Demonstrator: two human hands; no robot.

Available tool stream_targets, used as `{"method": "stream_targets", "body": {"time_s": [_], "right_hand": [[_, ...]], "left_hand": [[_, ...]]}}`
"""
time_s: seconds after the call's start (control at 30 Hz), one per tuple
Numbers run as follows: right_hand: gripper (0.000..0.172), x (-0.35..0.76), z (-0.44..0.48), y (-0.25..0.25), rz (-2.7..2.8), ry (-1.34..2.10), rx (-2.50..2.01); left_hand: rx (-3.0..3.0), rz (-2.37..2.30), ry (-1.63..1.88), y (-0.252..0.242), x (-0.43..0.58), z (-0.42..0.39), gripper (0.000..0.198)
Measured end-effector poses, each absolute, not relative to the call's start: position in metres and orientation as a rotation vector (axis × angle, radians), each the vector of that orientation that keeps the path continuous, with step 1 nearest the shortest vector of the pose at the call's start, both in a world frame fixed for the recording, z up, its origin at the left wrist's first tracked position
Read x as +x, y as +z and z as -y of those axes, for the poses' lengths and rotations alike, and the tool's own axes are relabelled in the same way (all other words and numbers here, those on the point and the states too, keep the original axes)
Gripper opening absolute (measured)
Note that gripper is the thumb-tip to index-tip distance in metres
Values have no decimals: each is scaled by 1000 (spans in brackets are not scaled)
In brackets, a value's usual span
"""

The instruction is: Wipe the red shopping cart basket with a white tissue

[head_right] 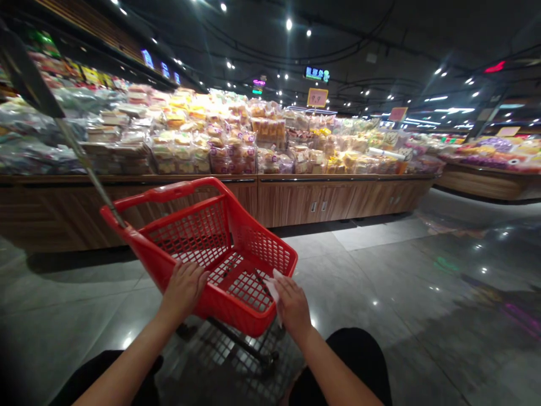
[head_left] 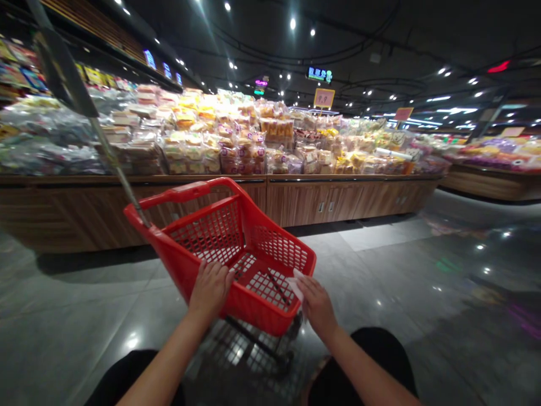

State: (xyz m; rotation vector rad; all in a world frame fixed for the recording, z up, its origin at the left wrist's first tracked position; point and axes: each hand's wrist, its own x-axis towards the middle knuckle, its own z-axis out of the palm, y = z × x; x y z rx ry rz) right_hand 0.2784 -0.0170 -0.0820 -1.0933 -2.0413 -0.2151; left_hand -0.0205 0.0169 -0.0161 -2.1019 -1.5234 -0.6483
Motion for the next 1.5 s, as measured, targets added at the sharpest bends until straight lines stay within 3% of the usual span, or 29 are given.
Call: {"method": "stream_targets", "body": {"time_s": [0.27, 0.6, 0.73, 0.87, 1.03, 1.27, 1.5], "right_hand": [[50, 246, 55, -85, 2112, -24, -949], [46, 265, 9, -85, 1985, -163, -1024], [48, 234, 39, -97, 2037, -109, -994], [47, 220, 52, -98, 2047, -60, -970], [47, 239, 35, -91, 2140, -65, -885], [50, 250, 18, -96, 1976, -175, -1045], [55, 242, 42, -98, 2226, -133, -846]], "left_hand": [[-2104, 1496, -635, -17, -25, -22, 29], [-2137, 1486, -659, -8, -41, -26, 29], [-2077, 1511, -733, -9, -6, -3, 24], [-2392, 1395, -784, -27, 60, 39, 16], [-2271, 1494, -839, -46, 88, 62, 31], [-2392, 1537, -739, -46, 78, 64, 21], [-2517, 1420, -740, -54, 71, 59, 13]]}}
